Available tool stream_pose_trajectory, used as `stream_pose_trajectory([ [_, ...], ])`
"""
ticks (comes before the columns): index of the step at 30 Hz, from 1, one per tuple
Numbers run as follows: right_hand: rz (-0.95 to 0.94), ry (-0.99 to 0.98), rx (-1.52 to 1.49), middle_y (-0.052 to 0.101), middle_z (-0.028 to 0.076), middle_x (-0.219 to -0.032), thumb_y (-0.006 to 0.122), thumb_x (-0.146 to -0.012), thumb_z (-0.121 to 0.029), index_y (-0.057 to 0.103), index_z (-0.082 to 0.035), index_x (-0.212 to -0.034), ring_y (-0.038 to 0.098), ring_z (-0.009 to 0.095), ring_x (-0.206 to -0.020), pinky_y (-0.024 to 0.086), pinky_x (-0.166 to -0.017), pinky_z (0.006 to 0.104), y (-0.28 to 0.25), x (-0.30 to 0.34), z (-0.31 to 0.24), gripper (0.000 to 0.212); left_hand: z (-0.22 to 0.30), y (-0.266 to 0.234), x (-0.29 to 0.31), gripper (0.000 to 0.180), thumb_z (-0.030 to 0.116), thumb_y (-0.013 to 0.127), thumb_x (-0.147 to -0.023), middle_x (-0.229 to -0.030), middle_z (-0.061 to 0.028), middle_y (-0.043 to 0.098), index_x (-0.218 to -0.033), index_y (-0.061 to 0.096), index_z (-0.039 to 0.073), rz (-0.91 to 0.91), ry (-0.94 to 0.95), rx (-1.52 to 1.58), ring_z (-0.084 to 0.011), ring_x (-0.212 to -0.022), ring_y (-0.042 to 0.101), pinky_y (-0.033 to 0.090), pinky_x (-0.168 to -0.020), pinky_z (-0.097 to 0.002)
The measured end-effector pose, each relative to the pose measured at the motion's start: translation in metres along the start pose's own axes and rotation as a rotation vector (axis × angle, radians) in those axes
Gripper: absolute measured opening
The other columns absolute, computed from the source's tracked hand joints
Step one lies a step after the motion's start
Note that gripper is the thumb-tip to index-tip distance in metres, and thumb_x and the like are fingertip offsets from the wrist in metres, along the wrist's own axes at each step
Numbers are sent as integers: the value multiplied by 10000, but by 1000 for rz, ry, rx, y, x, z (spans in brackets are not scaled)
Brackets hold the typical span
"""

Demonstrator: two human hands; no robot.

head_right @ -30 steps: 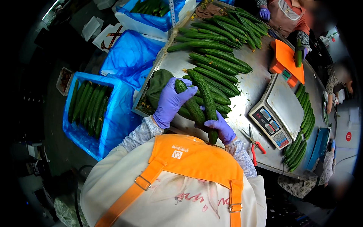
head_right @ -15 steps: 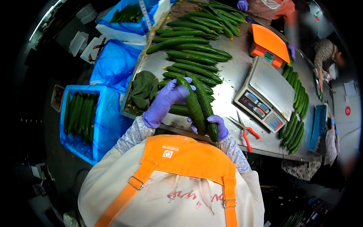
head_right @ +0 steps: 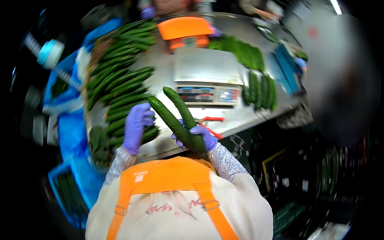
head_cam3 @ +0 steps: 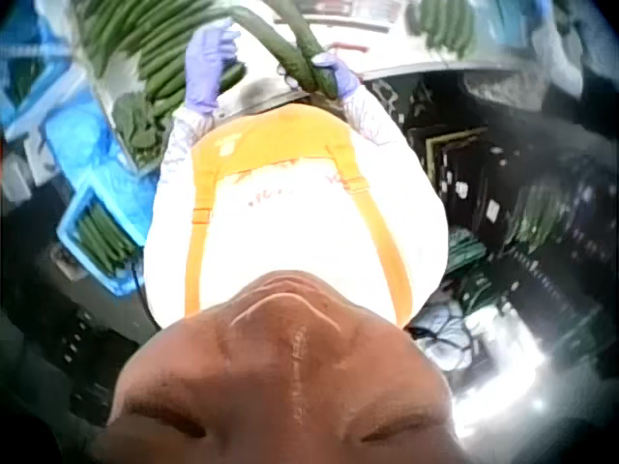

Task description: The person sorts cucumbers by size and quality at a metal processing station, using scissors to trim stems and placing individual cucumbers on a digital scale before arranging them on the table or in blue crates.

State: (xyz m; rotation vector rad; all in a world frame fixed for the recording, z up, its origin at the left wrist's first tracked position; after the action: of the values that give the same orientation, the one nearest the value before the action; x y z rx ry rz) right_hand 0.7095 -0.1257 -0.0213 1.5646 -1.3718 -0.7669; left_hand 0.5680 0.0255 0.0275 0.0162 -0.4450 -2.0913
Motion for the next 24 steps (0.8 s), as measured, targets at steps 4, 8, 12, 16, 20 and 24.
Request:
stream_pose_trajectory([
  [4, 446, -317, 431, 597, 207, -1156, 643, -760, -230, 407, -54, -1388, 649, 280, -914, 532, -833, 370, -29, 87, -106, 693, -15, 1, -10, 219, 215, 579, -969, -854, -62, 659, -1088, 607, 33, 48, 17, -229, -89, -662, 579, 484, -619, -224],
  [8, 1022, -700, 957, 630, 136, -1137, 694, -752, -112, 303, 22, -1462, 626, 226, -974, 493, -859, 289, -84, 192, -221, 821, -37, -7, -11, 206, 220, 594, -960, -882, -66, 681, -1068, 616, 45, 100, -57, -329, -93, -643, 587, 481, -605, -223],
  [12, 1389, -623, 1394, 640, 144, -1150, 677, -723, -108, 289, -113, -1508, 632, 241, -996, 486, -871, 320, -140, 273, -320, 875, -57, -32, -14, 216, 261, 597, -955, -881, -52, 675, -1068, 628, 80, 200, -132, -427, -87, -612, 562, 457, -576, -226],
  [16, 1731, -286, 1635, 640, 232, -1145, 687, -710, -144, 238, -295, -1529, 643, 343, -1021, 488, -886, 385, -211, 320, -395, 946, -70, -60, -13, 219, 256, 594, -964, -856, -58, 680, -1052, 619, 57, 260, -100, -512, -81, -595, 563, 455, -556, -218],
  [20, 1919, 182, 1762, 613, 225, -1145, 709, -729, -236, 178, -390, -1524, 640, 360, -1020, 499, -891, 436, -256, 329, -430, 968, -71, -79, 2, 207, 245, 573, -975, -850, -46, 674, -1056, 638, 65, 353, -132, -606, -71, -601, 549, 446, -559, -211],
  [24, 1926, 442, 1917, 596, 195, -1167, 672, -839, -345, 158, -431, -1517, 617, 359, -1062, 490, -911, 460, -275, 322, -440, 855, -84, -103, 13, 181, 249, 593, -968, -800, -39, 670, -1021, 622, 78, 444, -202, -634, -65, -582, 543, 433, -541, -207],
])
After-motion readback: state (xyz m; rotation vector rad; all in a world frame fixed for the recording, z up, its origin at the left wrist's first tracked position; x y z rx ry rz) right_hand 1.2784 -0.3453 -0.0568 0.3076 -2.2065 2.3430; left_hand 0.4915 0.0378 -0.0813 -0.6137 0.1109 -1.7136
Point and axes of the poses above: each hand's wrist, its own x-axis away from the middle knuckle, its own y-axis out of the palm, z = x × y, the point moved 6 cm from there along -x, towards the middle knuckle
